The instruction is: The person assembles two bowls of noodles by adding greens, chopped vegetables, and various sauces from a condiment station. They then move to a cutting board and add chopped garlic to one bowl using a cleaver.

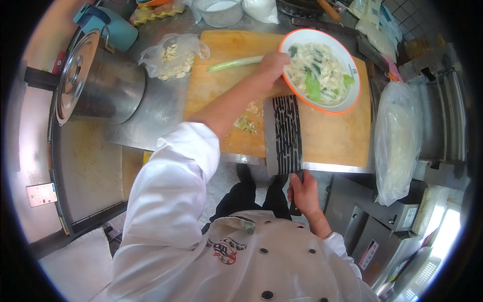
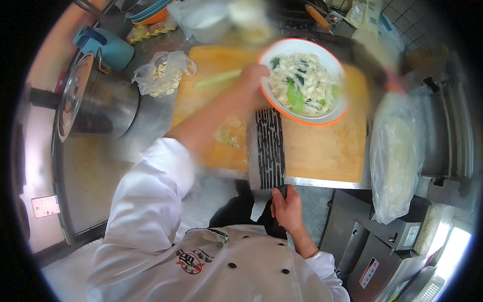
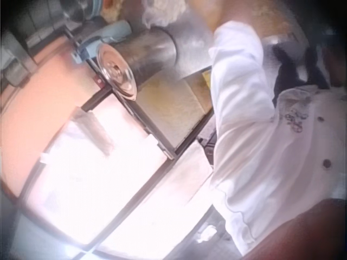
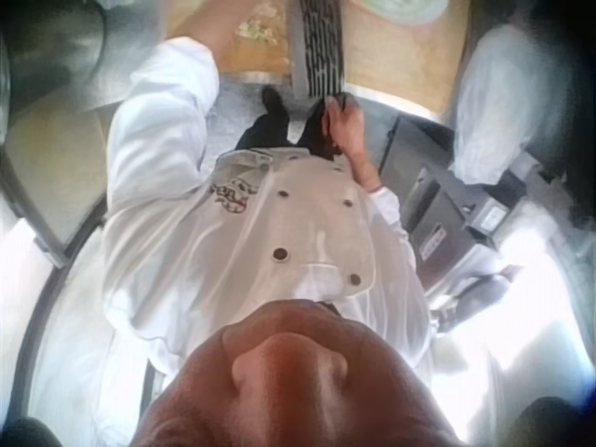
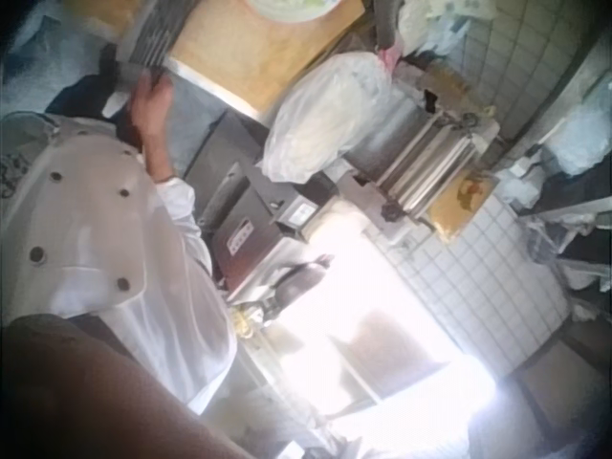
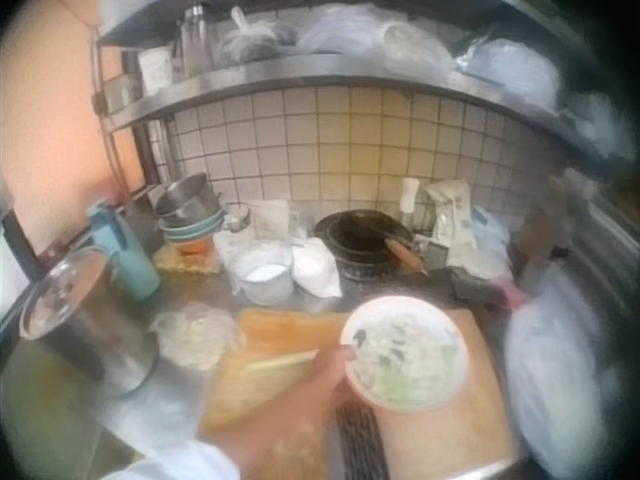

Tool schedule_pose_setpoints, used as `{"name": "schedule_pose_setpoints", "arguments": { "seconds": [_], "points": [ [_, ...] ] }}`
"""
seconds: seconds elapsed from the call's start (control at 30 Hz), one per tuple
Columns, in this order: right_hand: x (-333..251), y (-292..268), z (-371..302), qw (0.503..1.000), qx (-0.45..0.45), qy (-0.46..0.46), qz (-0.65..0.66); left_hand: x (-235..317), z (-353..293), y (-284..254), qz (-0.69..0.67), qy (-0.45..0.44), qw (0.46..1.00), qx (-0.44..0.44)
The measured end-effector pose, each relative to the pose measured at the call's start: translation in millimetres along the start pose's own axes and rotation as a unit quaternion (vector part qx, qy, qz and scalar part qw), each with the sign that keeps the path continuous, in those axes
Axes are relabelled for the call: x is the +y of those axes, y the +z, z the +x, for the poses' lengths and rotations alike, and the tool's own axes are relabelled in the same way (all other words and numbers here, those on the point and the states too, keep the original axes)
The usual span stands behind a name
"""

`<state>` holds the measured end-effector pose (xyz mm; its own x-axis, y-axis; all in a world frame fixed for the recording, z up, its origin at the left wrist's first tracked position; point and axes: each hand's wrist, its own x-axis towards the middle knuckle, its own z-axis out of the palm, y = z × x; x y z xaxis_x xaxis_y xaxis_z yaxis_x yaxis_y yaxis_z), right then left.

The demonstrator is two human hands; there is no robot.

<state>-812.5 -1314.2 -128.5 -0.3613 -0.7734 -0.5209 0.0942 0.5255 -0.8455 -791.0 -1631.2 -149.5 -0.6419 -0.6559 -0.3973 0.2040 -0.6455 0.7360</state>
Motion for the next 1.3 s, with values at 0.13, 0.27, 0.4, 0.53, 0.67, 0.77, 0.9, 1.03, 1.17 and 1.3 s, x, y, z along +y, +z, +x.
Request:
{"name": "schedule_pose_setpoints", "arguments": {
  "seconds": [0.13, 0.27, 0.4, 0.53, 0.67, 0.77, 0.9, 1.03, 1.17, 1.3],
  "points": [
    [-10, -6, 11, 0.999, -0.018, 0.006, -0.043, 24, -66, -37, 0.524, 0.279, 0.79, 0.153],
    [-15, -13, 23, 0.995, -0.027, -0.016, -0.09, -8, -165, -58, 0.509, 0.494, 0.654, 0.264],
    [-26, -26, 32, 0.996, -0.042, 0.007, -0.076, -62, -189, -46, 0.482, 0.464, 0.672, 0.317],
    [-44, -44, 45, 0.987, -0.073, 0.0, -0.141, -81, -184, -36, 0.43, 0.426, 0.682, 0.411],
    [-54, -59, 60, 0.977, -0.138, 0.019, -0.162, -97, -163, -27, 0.32, 0.415, 0.707, 0.475],
    [-51, -69, 67, 0.963, -0.176, -0.007, -0.202, -112, -152, -26, 0.322, 0.418, 0.678, 0.512],
    [-41, -75, 71, 0.947, -0.211, -0.049, -0.236, -119, -143, -21, 0.252, 0.407, 0.701, 0.528],
    [-27, -69, 69, 0.92, -0.223, -0.118, -0.299, -117, -144, -4, 0.222, 0.376, 0.712, 0.55],
    [-17, -64, 62, 0.933, -0.23, -0.139, -0.238, -112, -151, 6, 0.168, 0.365, 0.736, 0.545],
    [-20, -69, 53, 0.946, -0.277, -0.007, -0.167, -107, -159, 20, 0.163, 0.374, 0.736, 0.541]
  ]
}}
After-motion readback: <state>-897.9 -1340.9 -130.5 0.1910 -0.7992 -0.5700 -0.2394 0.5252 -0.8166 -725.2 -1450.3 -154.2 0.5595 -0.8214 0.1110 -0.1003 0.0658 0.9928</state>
